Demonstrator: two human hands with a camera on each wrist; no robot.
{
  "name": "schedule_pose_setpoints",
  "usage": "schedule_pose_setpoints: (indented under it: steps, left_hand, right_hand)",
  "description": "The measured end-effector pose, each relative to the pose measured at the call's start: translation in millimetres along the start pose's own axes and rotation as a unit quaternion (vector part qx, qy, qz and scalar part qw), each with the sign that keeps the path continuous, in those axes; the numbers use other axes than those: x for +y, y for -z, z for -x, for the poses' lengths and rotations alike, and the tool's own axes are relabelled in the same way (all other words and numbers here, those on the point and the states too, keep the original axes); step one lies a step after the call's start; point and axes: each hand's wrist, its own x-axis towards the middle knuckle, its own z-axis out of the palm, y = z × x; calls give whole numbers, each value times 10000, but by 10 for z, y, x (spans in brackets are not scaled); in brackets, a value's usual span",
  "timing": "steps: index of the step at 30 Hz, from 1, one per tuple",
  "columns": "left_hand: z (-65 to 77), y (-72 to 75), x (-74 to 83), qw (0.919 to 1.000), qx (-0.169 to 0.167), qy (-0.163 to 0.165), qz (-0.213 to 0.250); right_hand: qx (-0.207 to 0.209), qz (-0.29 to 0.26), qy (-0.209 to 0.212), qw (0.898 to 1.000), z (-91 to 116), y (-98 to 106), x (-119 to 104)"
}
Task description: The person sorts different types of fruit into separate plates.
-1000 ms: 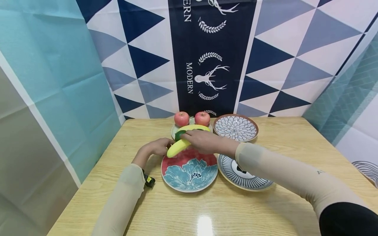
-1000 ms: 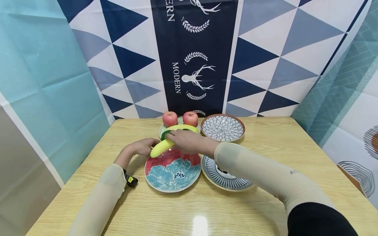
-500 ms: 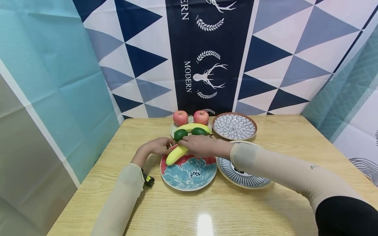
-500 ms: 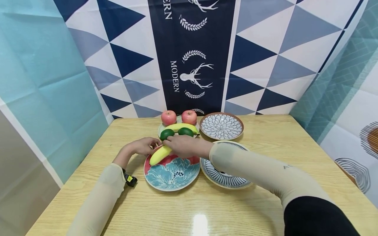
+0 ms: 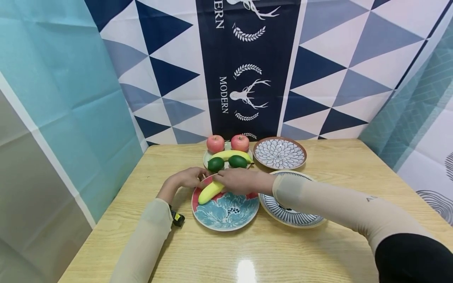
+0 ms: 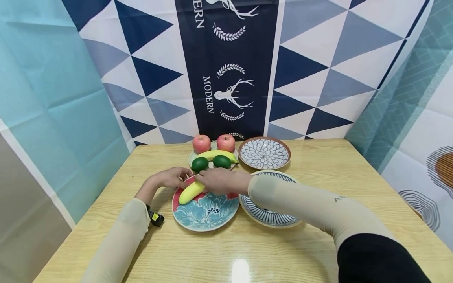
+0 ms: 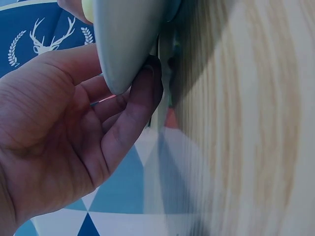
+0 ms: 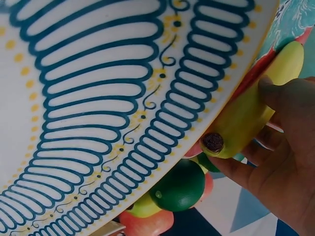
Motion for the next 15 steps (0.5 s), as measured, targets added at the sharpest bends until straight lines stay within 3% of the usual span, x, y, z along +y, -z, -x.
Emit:
schedule_pose_setpoints:
  steps: [15]
  left_hand:
    - [-5,-19,-25,10000,17,-35,7]
  right_hand:
    - [122,117,78,9998,-19,-51,-31]
